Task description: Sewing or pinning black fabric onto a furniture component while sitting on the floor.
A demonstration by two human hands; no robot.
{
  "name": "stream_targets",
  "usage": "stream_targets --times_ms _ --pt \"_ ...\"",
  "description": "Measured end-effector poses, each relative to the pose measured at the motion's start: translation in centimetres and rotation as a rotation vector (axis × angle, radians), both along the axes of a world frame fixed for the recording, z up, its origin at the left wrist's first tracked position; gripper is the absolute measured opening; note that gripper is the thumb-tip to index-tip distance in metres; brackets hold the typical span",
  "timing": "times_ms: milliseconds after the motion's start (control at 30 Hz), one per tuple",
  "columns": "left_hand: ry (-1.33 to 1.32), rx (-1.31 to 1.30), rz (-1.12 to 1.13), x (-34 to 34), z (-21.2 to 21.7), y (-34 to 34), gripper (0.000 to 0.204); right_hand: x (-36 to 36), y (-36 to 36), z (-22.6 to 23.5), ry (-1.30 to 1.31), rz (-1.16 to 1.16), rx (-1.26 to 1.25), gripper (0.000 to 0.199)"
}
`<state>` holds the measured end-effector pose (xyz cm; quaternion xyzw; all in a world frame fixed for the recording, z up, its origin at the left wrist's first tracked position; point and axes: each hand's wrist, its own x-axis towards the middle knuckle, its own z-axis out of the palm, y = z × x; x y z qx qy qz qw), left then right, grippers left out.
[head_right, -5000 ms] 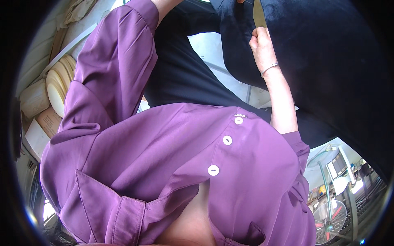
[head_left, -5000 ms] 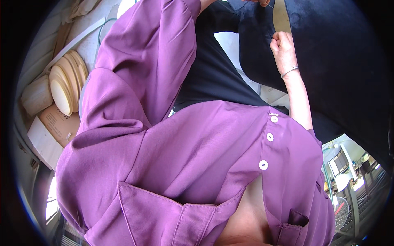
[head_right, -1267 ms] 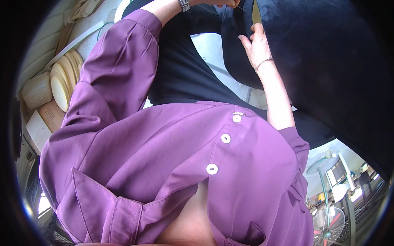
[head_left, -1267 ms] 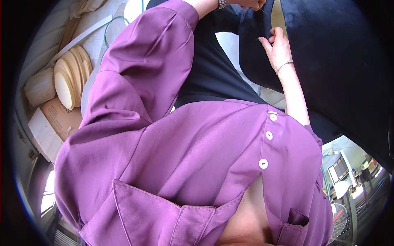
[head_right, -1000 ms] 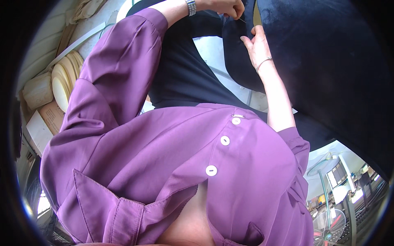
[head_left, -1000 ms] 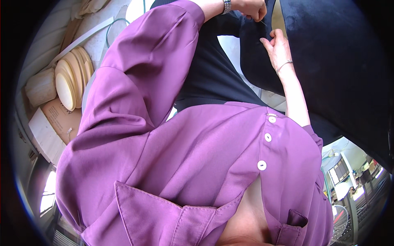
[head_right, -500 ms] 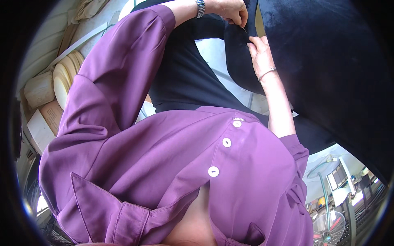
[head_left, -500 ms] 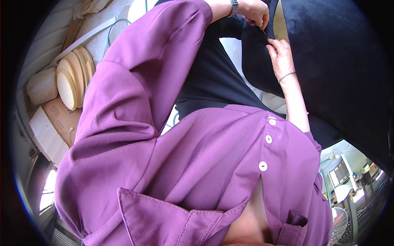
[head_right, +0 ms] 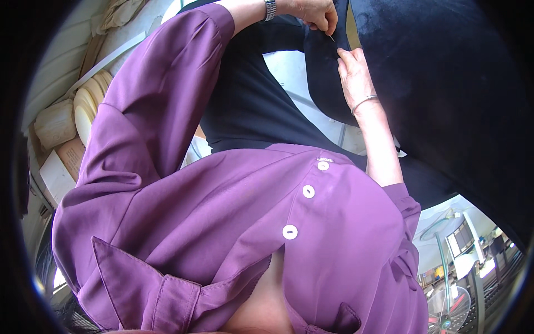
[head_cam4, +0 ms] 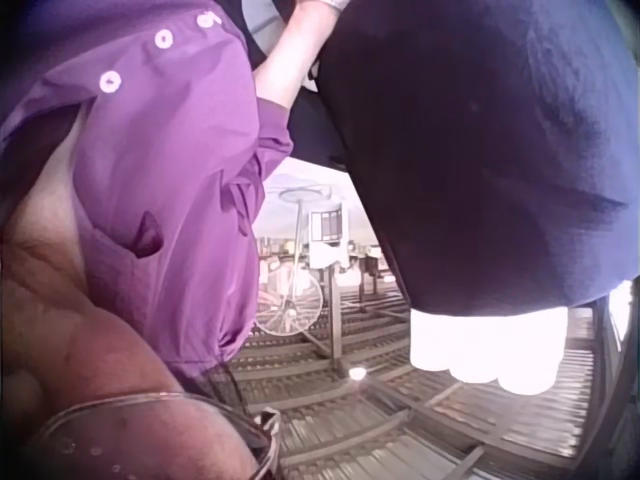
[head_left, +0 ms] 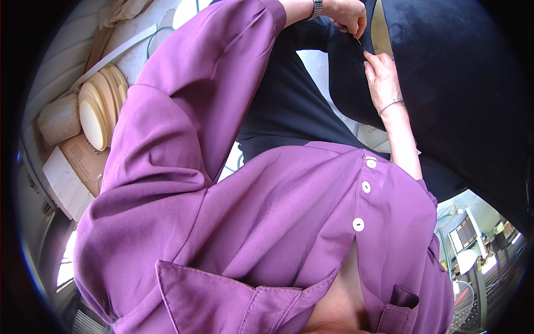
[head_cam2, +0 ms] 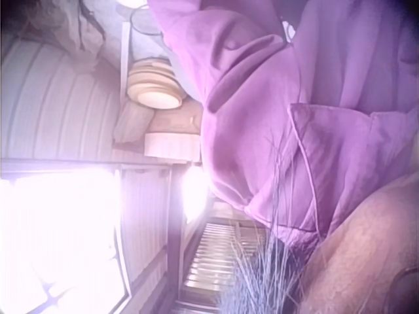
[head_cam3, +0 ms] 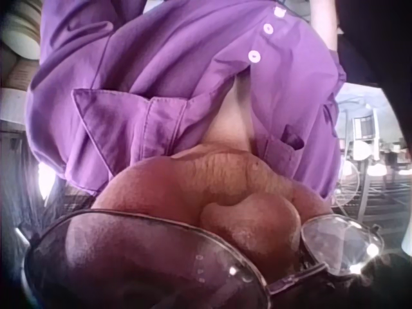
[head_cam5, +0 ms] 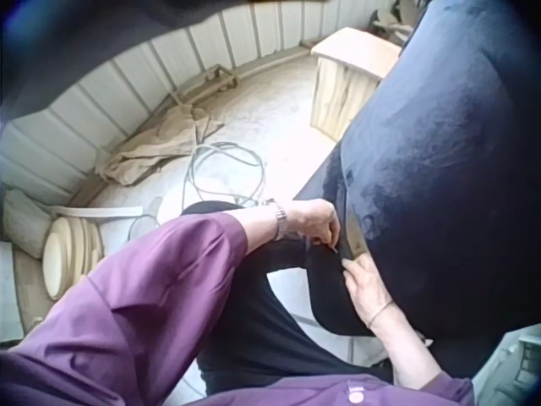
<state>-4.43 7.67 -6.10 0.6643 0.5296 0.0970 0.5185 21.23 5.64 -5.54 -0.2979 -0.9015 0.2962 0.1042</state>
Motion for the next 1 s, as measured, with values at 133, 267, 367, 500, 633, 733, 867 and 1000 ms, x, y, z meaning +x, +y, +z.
stream_targets --times_ms 133,267,367,500,633,733,867,1000 --pt "0.062 -0.044 -0.034 0.3 0.3 0.4 0.022 0.0 0.1 -0.2 -0.002 0.002 -0.009 0.023" --pt "0.08 -0.133 0.004 0.2 0.3 0.7 0.023 0.0 0.0 0.0 0.01 0.001 -0.012 0.023" --pt "0.027 -0.121 -0.019 -0.2 0.2 0.6 0.024 0.1 -0.1 0.0 -0.003 -0.002 -0.032 0.023" --pt "0.029 -0.104 -0.024 -0.2 0.2 0.6 0.023 -0.1 -0.3 0.3 0.002 -0.01 -0.057 0.023" --pt "0.13 -0.076 -0.066 0.8 2.0 1.1 0.022 0.2 -0.1 0.2 -0.018 -0.029 -0.048 0.023" --pt "0.173 0.011 -0.164 1.2 0.6 2.0 0.022 0.0 -0.2 0.1 0.008 -0.021 -0.04 0.024" --pt "0.096 0.121 -0.197 0.8 -1.1 2.4 0.02 -0.2 -0.1 0.3 0.014 -0.005 -0.031 0.024" --pt "0.057 -0.021 -0.156 0.8 -1.2 2.8 0.02 -0.1 -0.2 0.4 -0.012 0.006 0.013 0.025"
